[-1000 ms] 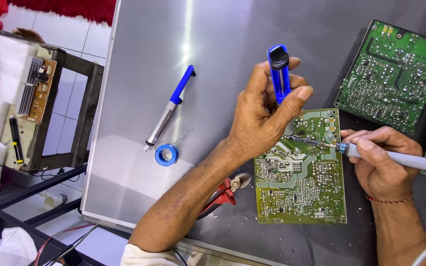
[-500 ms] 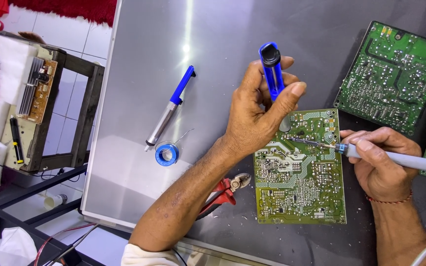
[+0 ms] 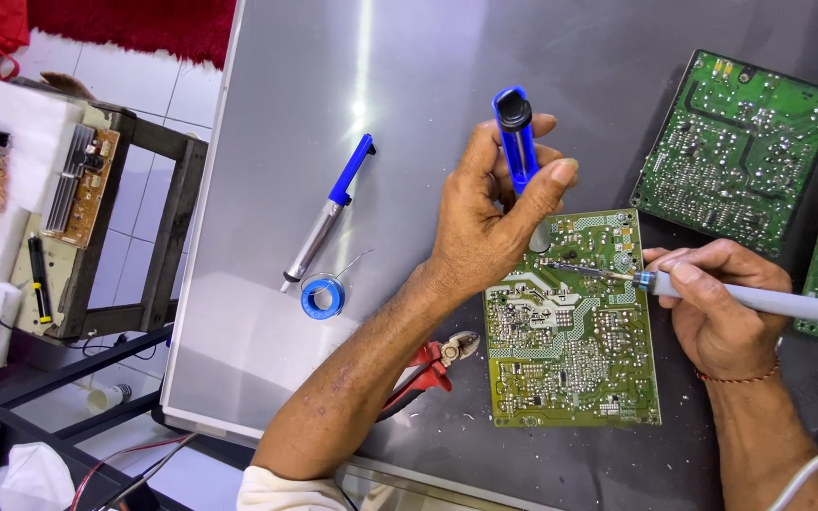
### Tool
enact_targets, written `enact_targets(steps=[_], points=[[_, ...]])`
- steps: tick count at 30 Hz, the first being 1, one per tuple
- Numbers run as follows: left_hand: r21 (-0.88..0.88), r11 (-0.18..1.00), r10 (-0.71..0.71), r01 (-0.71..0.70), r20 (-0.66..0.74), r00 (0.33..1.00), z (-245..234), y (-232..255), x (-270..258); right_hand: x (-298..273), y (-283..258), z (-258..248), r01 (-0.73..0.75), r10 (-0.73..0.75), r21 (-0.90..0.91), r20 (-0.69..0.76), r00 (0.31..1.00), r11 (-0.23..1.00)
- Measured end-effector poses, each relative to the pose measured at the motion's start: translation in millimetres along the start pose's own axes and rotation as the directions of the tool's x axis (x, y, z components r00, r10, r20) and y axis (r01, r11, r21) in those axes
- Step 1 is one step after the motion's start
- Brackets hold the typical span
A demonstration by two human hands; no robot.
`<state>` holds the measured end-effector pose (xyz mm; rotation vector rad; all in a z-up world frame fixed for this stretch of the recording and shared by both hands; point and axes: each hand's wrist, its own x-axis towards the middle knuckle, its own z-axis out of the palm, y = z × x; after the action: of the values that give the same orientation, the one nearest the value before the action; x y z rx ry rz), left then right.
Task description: The person uses a soldering iron and a desoldering pump to remove components from a green circuit board. They heat the solder joints with the iron and then use the pump to extract the molten solder, repeating this process on multiple points of the board.
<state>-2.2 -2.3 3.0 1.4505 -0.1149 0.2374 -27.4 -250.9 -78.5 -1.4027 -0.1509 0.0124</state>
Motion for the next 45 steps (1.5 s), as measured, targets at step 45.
enact_targets(steps=[45], points=[[-0.218,0.966,0.145,-0.138,0.018,0.989,-35.3,57.0,-94.7,4.4,-23.4,8.8,-0.062,0.057,0.090,0.054,0.997,0.994]])
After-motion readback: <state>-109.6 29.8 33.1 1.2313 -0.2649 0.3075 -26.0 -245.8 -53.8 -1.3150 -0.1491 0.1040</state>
